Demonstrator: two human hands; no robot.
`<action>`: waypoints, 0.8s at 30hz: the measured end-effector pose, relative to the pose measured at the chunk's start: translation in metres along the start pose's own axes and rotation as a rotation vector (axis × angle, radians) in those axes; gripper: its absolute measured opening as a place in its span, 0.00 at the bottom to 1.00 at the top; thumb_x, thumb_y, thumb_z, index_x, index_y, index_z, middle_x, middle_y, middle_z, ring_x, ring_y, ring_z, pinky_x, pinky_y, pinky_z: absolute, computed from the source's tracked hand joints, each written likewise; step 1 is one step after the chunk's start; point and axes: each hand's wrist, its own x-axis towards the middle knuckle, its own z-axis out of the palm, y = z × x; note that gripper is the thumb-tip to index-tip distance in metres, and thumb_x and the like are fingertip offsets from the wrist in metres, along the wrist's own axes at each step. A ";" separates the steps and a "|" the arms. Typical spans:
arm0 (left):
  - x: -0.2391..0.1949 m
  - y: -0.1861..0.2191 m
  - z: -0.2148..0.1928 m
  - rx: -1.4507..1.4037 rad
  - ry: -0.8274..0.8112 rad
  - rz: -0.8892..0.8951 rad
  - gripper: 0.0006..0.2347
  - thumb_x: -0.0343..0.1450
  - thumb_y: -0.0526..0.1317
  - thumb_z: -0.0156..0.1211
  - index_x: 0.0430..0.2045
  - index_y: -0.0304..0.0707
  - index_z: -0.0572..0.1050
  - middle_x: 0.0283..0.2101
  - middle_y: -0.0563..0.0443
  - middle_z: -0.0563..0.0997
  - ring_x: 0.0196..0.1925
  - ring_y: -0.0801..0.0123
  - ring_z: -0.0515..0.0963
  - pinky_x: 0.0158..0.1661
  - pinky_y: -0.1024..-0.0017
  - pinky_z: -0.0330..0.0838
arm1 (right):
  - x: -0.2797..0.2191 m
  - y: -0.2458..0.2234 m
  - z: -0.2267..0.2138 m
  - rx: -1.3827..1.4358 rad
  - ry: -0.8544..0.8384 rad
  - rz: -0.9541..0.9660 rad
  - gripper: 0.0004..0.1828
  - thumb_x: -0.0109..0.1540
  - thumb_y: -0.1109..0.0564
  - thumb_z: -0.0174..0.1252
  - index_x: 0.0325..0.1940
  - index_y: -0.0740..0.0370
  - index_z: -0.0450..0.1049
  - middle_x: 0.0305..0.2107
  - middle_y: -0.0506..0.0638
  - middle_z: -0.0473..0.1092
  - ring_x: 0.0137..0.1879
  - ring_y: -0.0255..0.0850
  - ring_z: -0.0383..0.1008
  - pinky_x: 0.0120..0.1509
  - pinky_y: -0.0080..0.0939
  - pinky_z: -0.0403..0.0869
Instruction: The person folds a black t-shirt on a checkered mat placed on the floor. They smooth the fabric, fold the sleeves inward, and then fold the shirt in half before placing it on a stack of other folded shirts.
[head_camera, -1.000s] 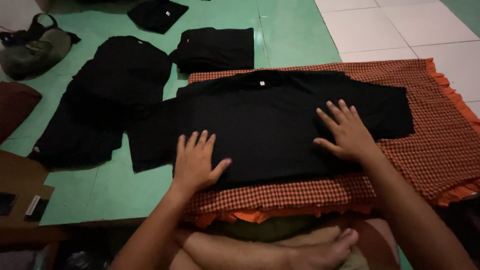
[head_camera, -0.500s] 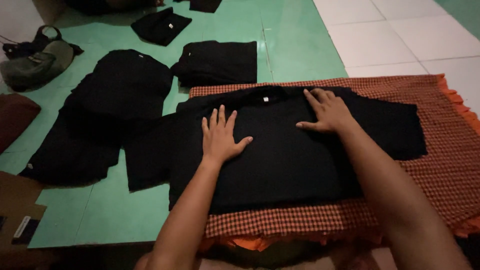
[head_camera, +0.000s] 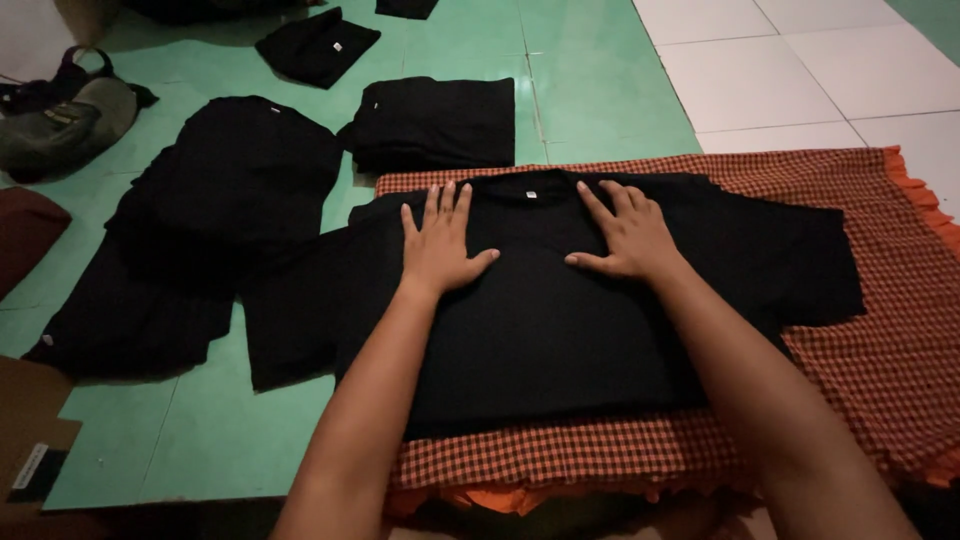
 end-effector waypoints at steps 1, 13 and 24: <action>0.002 -0.002 0.000 0.002 0.000 0.002 0.45 0.67 0.65 0.57 0.77 0.47 0.44 0.80 0.42 0.46 0.81 0.51 0.40 0.71 0.32 0.32 | 0.002 -0.001 -0.002 0.001 0.001 0.002 0.63 0.51 0.10 0.45 0.84 0.39 0.46 0.69 0.55 0.56 0.71 0.57 0.59 0.66 0.56 0.66; -0.036 0.010 -0.003 0.051 -0.016 -0.042 0.43 0.70 0.67 0.48 0.75 0.37 0.48 0.79 0.35 0.45 0.80 0.39 0.42 0.69 0.28 0.31 | -0.018 0.002 -0.017 0.061 -0.137 0.017 0.61 0.54 0.14 0.48 0.83 0.42 0.44 0.77 0.57 0.47 0.80 0.64 0.46 0.78 0.71 0.50; -0.040 0.023 -0.013 0.026 -0.061 -0.086 0.41 0.73 0.68 0.38 0.75 0.36 0.50 0.78 0.35 0.48 0.80 0.40 0.43 0.69 0.30 0.32 | -0.018 0.002 -0.032 0.001 -0.204 0.058 0.58 0.58 0.14 0.41 0.84 0.43 0.41 0.78 0.59 0.45 0.82 0.64 0.38 0.81 0.69 0.44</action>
